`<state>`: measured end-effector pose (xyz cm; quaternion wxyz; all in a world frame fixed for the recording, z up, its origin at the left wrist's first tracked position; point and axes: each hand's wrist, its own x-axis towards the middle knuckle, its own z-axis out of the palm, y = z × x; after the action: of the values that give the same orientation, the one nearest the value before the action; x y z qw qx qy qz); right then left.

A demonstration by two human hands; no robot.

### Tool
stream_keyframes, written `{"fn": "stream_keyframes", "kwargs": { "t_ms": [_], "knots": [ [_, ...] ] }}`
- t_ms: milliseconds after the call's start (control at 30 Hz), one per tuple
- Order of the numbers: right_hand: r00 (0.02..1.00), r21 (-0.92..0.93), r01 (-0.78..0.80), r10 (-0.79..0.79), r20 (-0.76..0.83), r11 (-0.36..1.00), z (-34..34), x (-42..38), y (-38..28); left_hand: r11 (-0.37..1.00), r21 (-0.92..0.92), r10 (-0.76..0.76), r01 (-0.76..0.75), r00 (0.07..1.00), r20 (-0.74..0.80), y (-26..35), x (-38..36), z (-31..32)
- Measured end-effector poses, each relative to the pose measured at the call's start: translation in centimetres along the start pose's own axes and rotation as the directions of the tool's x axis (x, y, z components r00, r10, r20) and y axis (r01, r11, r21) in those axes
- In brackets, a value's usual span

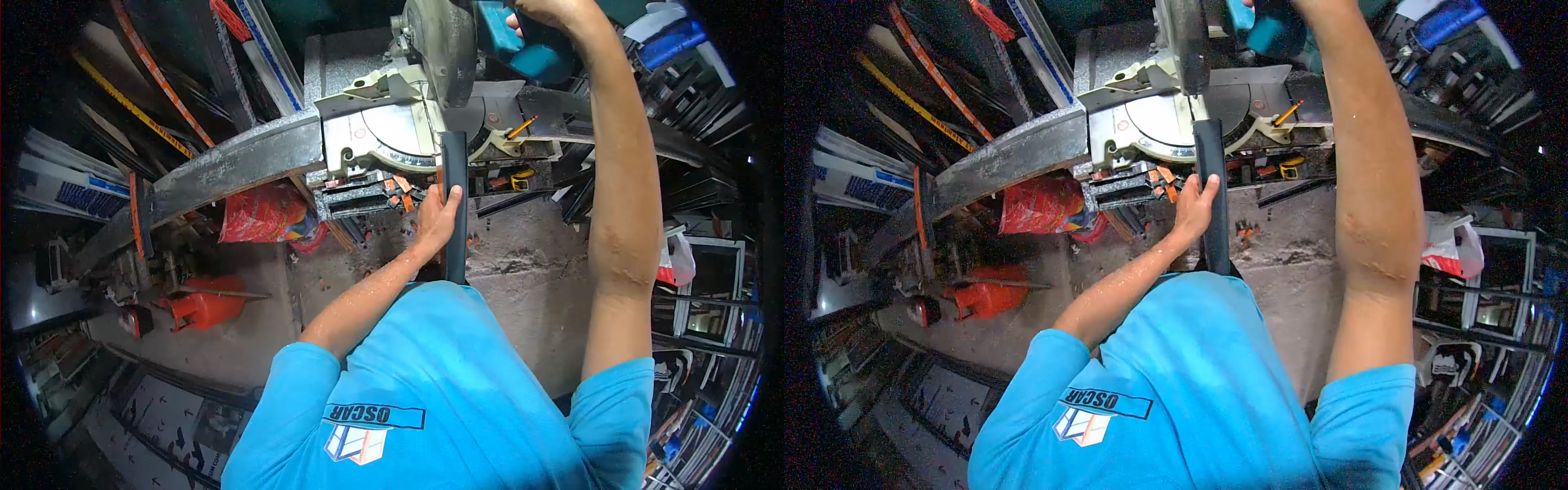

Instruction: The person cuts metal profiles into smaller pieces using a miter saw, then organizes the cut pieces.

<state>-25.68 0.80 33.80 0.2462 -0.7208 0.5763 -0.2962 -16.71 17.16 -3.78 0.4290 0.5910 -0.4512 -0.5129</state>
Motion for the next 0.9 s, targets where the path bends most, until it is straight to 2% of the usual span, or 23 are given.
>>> {"fn": "stream_keyframes", "kwargs": {
  "t_ms": [100, 200, 233, 267, 367, 467, 533, 567, 633, 700, 800, 900],
  "knots": [
    [0.999, -0.046, 0.022, -0.024, -0.041, 0.999, 0.4, -0.7, 0.4, 0.996, 0.085, -0.001, 0.002, 1.000, -0.010, 0.8, 0.1, -0.1],
    [0.998, 0.045, 0.031, -0.028, -0.057, 0.999, 1.3, -1.0, 2.4, 0.992, 0.125, 0.016, -0.015, 1.000, -0.010, 0.3, 0.5, 0.1],
    [0.981, -0.076, 0.119, -0.129, -0.144, 0.990, 1.9, -1.2, 2.6, 0.991, 0.127, 0.035, -0.032, 0.999, -0.026, 0.1, 0.6, 0.1],
    [0.990, -0.034, 0.041, -0.045, -0.132, 0.999, 1.7, -1.5, 2.6, 0.991, 0.126, 0.041, -0.037, 0.999, -0.029, -0.1, 0.7, 0.2],
    [0.994, 0.027, 0.018, -0.016, -0.105, 0.999, 1.4, -1.0, 2.3, 0.990, 0.141, 0.017, -0.015, 1.000, -0.019, 0.7, 0.2, -0.3],
    [0.997, -0.011, 0.004, -0.005, -0.073, 1.000, 0.8, -0.8, 1.8, 0.991, 0.134, 0.012, -0.014, 1.000, 0.012, 0.4, 0.5, -0.1],
    [0.993, -0.034, 0.054, -0.057, -0.107, 0.998, 0.8, -1.7, 1.5, 0.992, 0.106, 0.070, -0.071, 0.998, 0.011, 0.1, 0.6, -0.1],
    [0.969, -0.087, 0.158, -0.171, -0.176, 0.984, 1.5, -0.8, 3.3, 0.991, 0.086, 0.103, -0.103, 0.995, 0.008, 0.0, 0.5, -0.1],
    [0.979, -0.097, 0.102, -0.118, -0.169, 0.990, 1.6, -1.3, 3.1, 0.993, 0.067, 0.092, -0.093, 0.996, 0.017, 0.2, 0.4, -0.2],
    [0.980, -0.169, 0.040, -0.071, -0.186, 0.985, 1.7, -2.0, 2.9, 1.000, -0.014, 0.019, -0.018, 0.998, 0.059, -0.2, 0.5, -0.4],
    [0.983, -0.215, 0.024, -0.062, -0.174, 0.976, 1.4, -2.9, 2.4, 0.998, 0.016, 0.063, -0.064, 0.996, 0.064, -0.9, 0.4, -0.1],
    [0.974, -0.149, 0.086, -0.115, -0.197, 0.985, 2.0, -2.1, 3.8, 0.998, 0.047, 0.041, -0.045, 0.995, 0.086, -0.4, 0.2, -0.3]
  ]
}}
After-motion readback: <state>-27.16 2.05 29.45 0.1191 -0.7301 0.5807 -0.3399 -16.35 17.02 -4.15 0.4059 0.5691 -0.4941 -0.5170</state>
